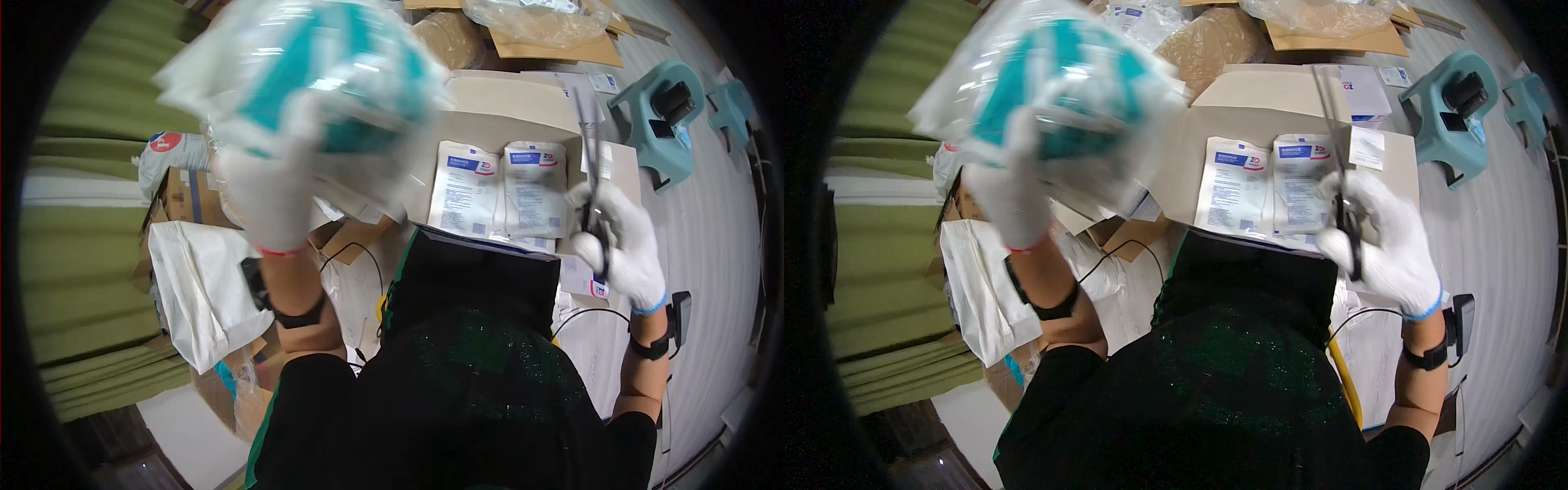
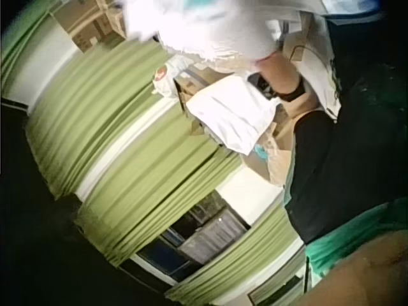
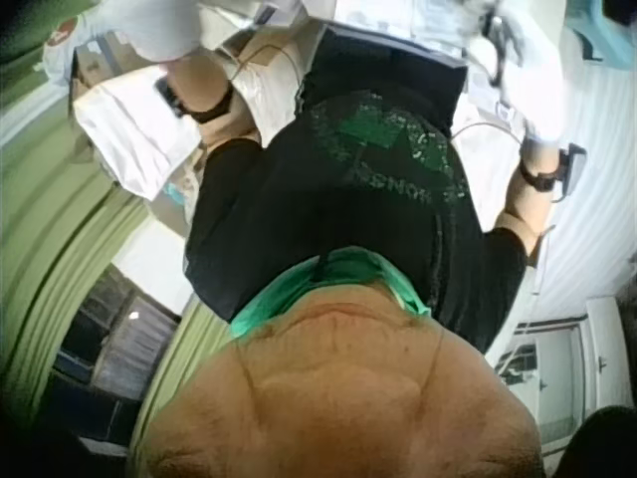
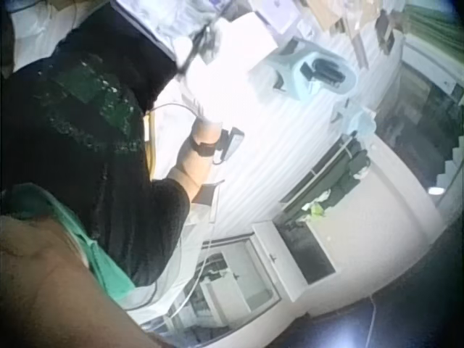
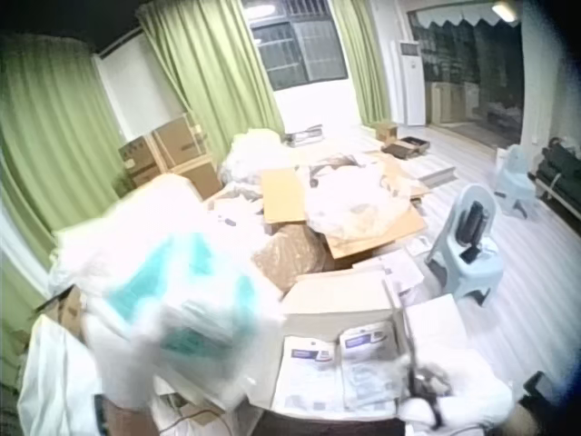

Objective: The person is unboxing packages and sorting the contents into boxes.

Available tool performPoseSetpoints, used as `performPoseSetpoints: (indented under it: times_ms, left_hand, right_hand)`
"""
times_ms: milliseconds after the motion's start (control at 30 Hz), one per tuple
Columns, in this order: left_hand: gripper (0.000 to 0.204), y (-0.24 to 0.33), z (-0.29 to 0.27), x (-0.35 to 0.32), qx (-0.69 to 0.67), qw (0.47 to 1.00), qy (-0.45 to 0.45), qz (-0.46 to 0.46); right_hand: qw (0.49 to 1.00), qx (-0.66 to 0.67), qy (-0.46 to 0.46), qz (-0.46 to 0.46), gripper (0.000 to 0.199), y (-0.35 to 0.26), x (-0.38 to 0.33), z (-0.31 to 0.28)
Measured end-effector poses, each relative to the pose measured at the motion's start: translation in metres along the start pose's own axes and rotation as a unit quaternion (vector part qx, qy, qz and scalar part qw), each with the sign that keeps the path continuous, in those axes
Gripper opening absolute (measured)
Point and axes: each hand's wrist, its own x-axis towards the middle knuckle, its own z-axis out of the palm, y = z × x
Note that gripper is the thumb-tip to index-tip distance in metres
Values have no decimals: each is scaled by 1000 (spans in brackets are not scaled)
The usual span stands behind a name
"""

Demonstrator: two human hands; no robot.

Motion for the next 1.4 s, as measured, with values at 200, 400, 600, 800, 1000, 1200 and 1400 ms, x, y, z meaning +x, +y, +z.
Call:
performPoseSetpoints:
  times_ms: [200,400,600,800,1000,1200,1400]
  left_hand:
    - [28,-95,-52,22,417,903,-28,101]
    - [35,-311,-5,-63,529,815,-222,87]
    - [96,-343,37,-76,428,778,-400,-228]
    - [93,-351,-1,-64,353,851,-345,-181]
    - [64,-301,-17,-32,353,882,-253,-184]
    - [30,-91,28,20,12,999,13,-34]
    - [40,-55,159,-15,-199,839,-464,-205]
  right_hand:
    - [957,-286,-47,-30,46,31,25,31]
    - [939,-332,-81,-43,44,33,27,36]
    - [928,-365,-58,-36,46,40,19,38]
    - [951,-301,-8,-64,45,53,18,37]
    - [987,-148,56,7,42,47,12,37]
    - [988,-93,116,-41,43,68,5,34]
    - [992,24,114,-39,35,68,4,39]
